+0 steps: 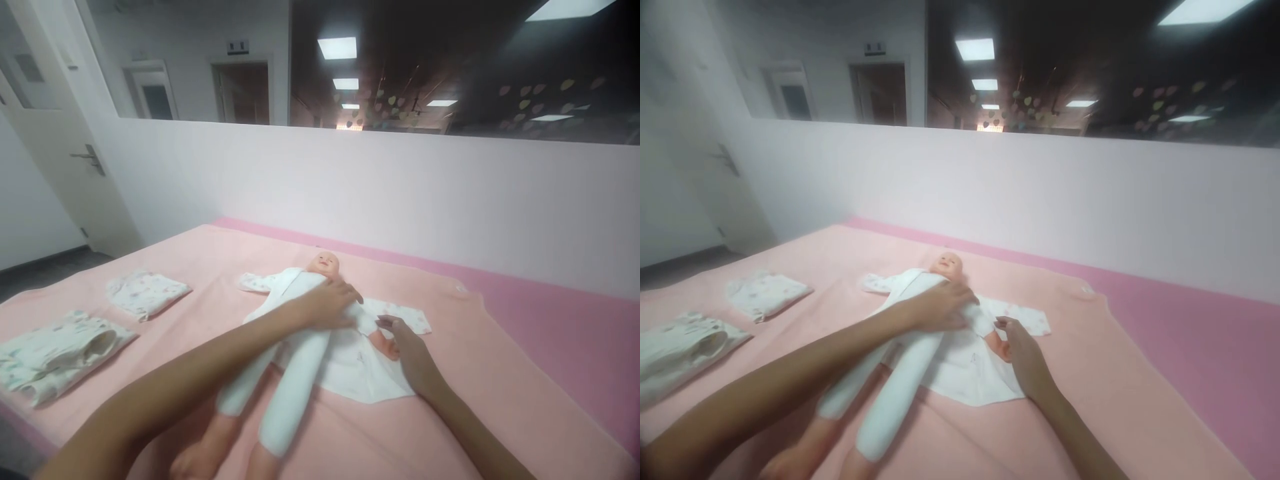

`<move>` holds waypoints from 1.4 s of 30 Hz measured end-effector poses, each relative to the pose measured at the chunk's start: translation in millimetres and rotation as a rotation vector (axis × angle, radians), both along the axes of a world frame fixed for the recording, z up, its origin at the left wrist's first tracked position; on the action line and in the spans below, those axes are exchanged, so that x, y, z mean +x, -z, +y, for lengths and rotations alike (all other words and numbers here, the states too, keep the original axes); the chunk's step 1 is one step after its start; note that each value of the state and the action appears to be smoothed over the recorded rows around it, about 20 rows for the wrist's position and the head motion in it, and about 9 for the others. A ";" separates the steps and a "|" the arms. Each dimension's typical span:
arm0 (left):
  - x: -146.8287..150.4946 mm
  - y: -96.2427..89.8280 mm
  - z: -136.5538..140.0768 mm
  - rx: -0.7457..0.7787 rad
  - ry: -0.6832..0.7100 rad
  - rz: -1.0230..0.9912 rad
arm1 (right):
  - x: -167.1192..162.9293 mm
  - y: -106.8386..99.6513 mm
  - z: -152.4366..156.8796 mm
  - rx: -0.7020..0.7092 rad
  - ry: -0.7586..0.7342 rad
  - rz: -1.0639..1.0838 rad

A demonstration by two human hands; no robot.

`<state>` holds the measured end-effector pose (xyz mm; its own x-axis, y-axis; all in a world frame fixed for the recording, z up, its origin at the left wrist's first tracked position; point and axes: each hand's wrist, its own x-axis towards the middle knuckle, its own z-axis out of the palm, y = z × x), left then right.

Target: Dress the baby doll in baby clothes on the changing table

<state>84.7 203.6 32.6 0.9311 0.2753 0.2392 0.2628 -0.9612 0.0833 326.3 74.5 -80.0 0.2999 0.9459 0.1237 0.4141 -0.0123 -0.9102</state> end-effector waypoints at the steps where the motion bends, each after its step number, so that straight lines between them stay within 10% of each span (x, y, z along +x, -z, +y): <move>1: 14.3 4.4 -2.9 0.003 0.013 0.084 | 0.7 0.4 1.4 0.009 -0.001 0.047; 8: 33.3 24.9 12.6 0.159 -0.044 0.133 | 11.0 5.3 5.0 0.070 0.043 0.186; 13: 16.8 14.0 13.9 -0.015 -0.142 -0.114 | 15.7 4.0 8.6 -0.003 0.087 0.132; 24: 15.5 11.9 7.8 -0.112 -0.273 -0.205 | -44.2 -44.1 56.8 -0.169 0.006 -0.903; 42: 58.1 45.8 10.2 0.201 -0.279 0.159 | 15.9 -77.3 53.8 -0.238 -0.093 -0.488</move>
<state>142.8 213.8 -13.2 0.8569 0.4855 0.1732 0.5111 -0.8440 -0.1628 342.2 128.3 -2.7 0.1755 0.9845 0.0072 0.7963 -0.1376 -0.5890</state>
